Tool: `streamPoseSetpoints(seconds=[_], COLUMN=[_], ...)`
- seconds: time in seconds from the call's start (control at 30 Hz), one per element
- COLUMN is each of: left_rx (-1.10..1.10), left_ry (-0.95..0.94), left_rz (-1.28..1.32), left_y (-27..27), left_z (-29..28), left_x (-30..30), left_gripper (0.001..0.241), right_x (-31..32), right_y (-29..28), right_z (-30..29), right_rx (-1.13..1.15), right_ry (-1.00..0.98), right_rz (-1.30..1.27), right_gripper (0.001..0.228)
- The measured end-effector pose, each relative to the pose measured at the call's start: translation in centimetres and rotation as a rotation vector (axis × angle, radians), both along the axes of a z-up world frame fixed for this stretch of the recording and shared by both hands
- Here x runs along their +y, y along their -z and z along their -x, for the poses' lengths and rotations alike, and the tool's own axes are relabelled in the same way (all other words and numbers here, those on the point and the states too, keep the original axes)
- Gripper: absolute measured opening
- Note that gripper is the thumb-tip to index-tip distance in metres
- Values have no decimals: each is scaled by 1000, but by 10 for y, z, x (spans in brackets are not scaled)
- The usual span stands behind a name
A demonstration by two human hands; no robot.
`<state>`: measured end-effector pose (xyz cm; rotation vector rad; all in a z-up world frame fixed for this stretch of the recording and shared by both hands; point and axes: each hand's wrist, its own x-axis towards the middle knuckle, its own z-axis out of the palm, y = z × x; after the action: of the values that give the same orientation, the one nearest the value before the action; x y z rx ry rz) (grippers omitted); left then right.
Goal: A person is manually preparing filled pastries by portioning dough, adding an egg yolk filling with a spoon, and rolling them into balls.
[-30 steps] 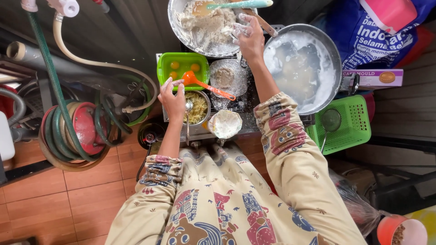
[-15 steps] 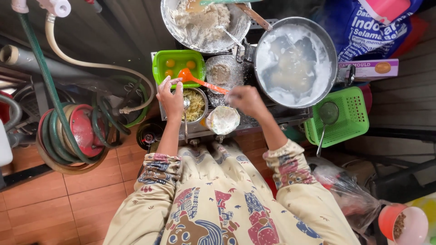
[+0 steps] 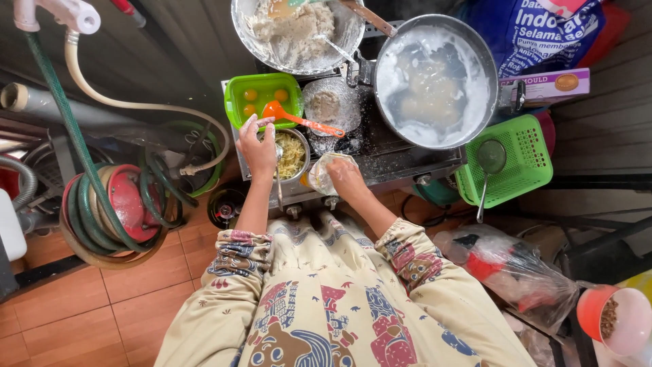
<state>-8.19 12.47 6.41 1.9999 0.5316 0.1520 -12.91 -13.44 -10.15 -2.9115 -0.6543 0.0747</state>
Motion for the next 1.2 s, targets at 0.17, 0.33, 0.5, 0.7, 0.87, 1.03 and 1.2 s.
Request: streamPoseSetpoints(seconds=[0.17,0.33,0.5,0.7,0.87,1.03,1.2], left_rx=[-6,-5,9,16,25,33,28], left_ry=[-26,-66,-84,-123,-144,-154,-166], left_rz=[8,20,28,18,7,-16,-25], left_y=[-4,-3,-1,9,13,26,27], left_z=[2,-1,-4,-6,-5,-5,-7], left_x=[8,14,19,21,22,23,20], left_gripper=[14,13,14,15,14,14,13], right_x=[-1,-8,-17,-8,10,33,18], right_y=[-36,-71,-148,-92,-78,-115,-61], right_z=[1,-20,-88,-171,-189,-181,-186], right_rx=[75,123,213,137,179,380,192], right_ry=[42,133,242,206,90,-17,-106], right_rz=[-65,-146,-437,-438,-232,-100,11], right_gripper=[18,7,16,23,41,97,58])
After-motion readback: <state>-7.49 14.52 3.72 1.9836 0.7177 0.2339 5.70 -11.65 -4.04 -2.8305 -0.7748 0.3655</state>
